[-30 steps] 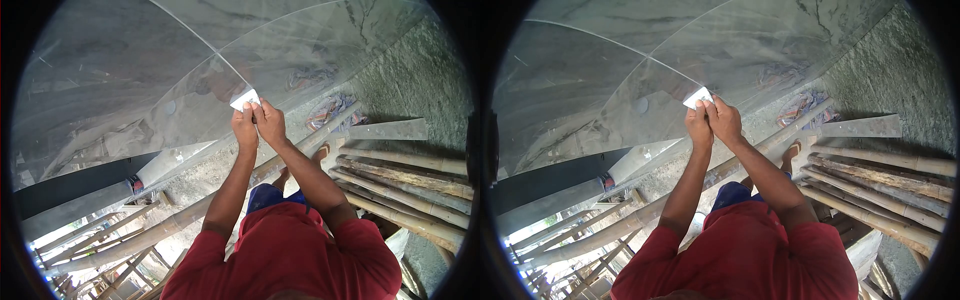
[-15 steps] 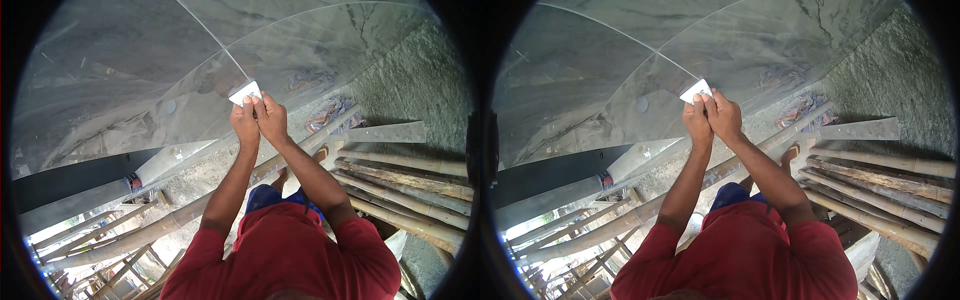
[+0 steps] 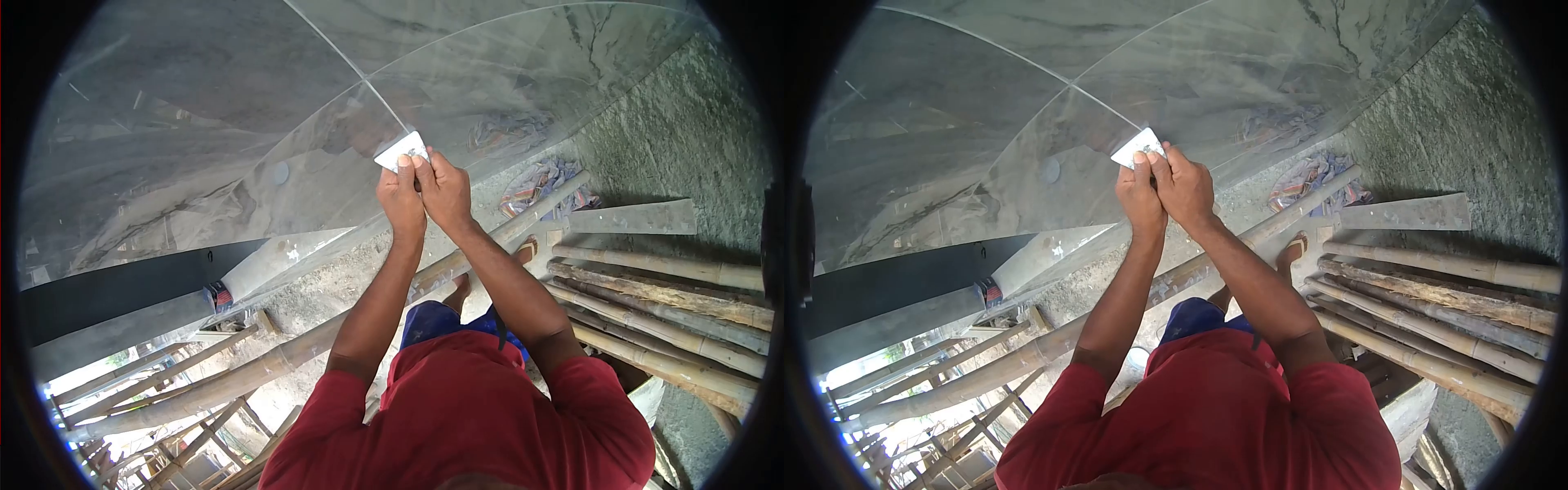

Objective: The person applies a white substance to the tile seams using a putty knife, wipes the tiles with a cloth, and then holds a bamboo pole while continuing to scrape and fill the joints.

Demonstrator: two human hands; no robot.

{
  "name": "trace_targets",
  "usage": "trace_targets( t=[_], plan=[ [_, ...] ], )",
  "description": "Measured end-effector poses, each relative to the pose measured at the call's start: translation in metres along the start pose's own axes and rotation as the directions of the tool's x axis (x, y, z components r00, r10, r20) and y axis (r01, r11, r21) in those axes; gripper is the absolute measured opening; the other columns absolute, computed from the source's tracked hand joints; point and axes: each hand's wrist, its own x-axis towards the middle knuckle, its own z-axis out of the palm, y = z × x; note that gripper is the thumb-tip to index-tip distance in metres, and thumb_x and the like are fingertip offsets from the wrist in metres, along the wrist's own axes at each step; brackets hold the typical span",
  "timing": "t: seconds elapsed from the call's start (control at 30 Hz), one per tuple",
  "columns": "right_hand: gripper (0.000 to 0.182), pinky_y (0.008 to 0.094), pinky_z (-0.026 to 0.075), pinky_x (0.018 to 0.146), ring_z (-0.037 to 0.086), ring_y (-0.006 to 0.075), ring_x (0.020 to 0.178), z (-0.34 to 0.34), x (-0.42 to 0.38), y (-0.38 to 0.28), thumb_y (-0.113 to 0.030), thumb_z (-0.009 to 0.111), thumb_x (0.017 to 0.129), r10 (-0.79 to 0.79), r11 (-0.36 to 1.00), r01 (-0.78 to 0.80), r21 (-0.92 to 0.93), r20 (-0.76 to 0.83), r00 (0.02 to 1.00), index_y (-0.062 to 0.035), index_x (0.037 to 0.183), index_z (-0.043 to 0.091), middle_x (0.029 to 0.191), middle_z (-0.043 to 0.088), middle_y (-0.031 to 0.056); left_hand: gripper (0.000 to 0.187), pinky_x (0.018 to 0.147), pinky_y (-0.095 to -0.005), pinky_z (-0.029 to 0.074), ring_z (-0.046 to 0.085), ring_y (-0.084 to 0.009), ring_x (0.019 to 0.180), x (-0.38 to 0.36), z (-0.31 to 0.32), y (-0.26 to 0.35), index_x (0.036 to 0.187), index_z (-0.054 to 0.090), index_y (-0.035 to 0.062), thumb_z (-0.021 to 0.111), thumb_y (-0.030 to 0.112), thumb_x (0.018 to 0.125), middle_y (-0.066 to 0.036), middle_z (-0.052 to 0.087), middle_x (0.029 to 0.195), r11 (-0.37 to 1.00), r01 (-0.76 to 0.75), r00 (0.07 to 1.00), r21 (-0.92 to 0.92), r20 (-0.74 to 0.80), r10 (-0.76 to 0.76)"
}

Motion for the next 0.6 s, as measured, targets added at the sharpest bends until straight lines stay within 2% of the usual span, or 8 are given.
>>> trace_targets(
  t=[0.1, 0.2, 0.23, 0.37, 0.43, 0.53, 0.6],
  plan=[
    [0.036, 0.0343, 0.047, 0.053, 0.059, 0.0174, 0.052, 0.002, -0.005, 0.010, -0.031, 0.060, 0.103, -0.002, 1.000, 0.002, -0.010, -0.012, 1.000, 0.0016, 0.088, 0.060, 0.059, 0.060, 0.0136, 0.031, 0.069, -0.0233, 0.047, 0.060, -0.0072, 0.082, -0.004, -0.002, -0.012, 0.115, 0.063, -0.0036, 0.054, 0.025, 0.107, -0.005, 0.070, 0.102, 0.998, 0.039, 0.999, -0.043, -0.026, -0.040],
    [0.035, 0.0351, 0.048, 0.054, 0.062, 0.0191, 0.053, -0.006, -0.002, -0.004, -0.031, 0.059, 0.104, 0.030, 0.999, -0.028, -0.032, 0.048, 0.998, 0.0018, 0.092, 0.062, 0.060, 0.062, 0.0138, 0.029, 0.068, -0.0258, 0.047, 0.057, -0.0076, 0.079, -0.002, -0.002, -0.002, 0.114, 0.060, -0.0011, 0.053, 0.027, 0.107, -0.002, 0.064, 0.094, 1.000, 0.027, 1.000, -0.006, -0.003, -0.027],
    [0.035, 0.0351, 0.048, 0.054, 0.062, 0.0191, 0.053, -0.007, -0.003, -0.007, -0.031, 0.059, 0.104, 0.039, 0.999, -0.037, -0.030, 0.053, 0.998, 0.0018, 0.092, 0.062, 0.060, 0.062, 0.0138, 0.029, 0.068, -0.0259, 0.048, 0.058, -0.0078, 0.079, -0.002, 0.002, 0.006, 0.114, 0.060, -0.0009, 0.053, 0.026, 0.107, -0.002, 0.064, 0.095, 0.998, 0.013, 1.000, -0.055, 0.008, -0.012],
    [0.035, 0.0363, 0.049, 0.054, 0.061, 0.0209, 0.052, -0.004, 0.002, 0.000, -0.031, 0.059, 0.103, 0.006, 1.000, -0.005, -0.023, 0.041, 0.999, 0.0019, 0.090, 0.062, 0.060, 0.061, 0.0149, 0.028, 0.070, -0.0263, 0.048, 0.058, -0.0083, 0.081, 0.003, -0.002, -0.004, 0.115, 0.060, -0.0011, 0.053, 0.025, 0.107, -0.003, 0.064, 0.096, 1.000, -0.007, 1.000, -0.016, 0.022, 0.008],
    [0.035, 0.0367, 0.049, 0.054, 0.061, 0.0214, 0.052, 0.000, -0.007, 0.022, -0.031, 0.059, 0.103, 0.013, 0.999, -0.010, -0.046, 0.047, 0.999, 0.0019, 0.090, 0.062, 0.060, 0.060, 0.0153, 0.031, 0.064, -0.0238, 0.043, 0.055, -0.0052, 0.079, 0.000, -0.007, -0.028, 0.118, 0.063, -0.0023, 0.055, 0.025, 0.106, -0.001, 0.066, 0.098, 0.996, 0.058, 0.998, -0.066, -0.019, -0.060],
    [0.036, 0.0376, 0.048, 0.053, 0.060, 0.0218, 0.050, 0.005, -0.013, 0.038, -0.031, 0.060, 0.103, 0.066, 0.996, -0.067, -0.064, -0.018, 0.998, 0.0018, 0.087, 0.061, 0.059, 0.059, 0.0161, 0.032, 0.066, -0.0235, 0.044, 0.056, -0.0059, 0.082, -0.008, -0.007, -0.035, 0.121, 0.062, -0.0022, 0.055, 0.025, 0.106, -0.001, 0.067, 0.100, 0.988, 0.127, 0.991, -0.086, -0.035, -0.130],
    [0.036, 0.0379, 0.047, 0.051, 0.060, 0.0238, 0.050, 0.000, -0.008, 0.013, -0.030, 0.060, 0.103, 0.004, 0.998, -0.005, -0.064, -0.023, 1.000, 0.0012, 0.084, 0.059, 0.058, 0.058, 0.0161, 0.031, 0.067, -0.0235, 0.045, 0.057, -0.0068, 0.081, -0.006, -0.004, -0.017, 0.119, 0.062, -0.0024, 0.055, 0.025, 0.106, -0.002, 0.067, 0.100, 0.994, 0.095, 0.994, -0.057, -0.040, -0.097]
  ],
)
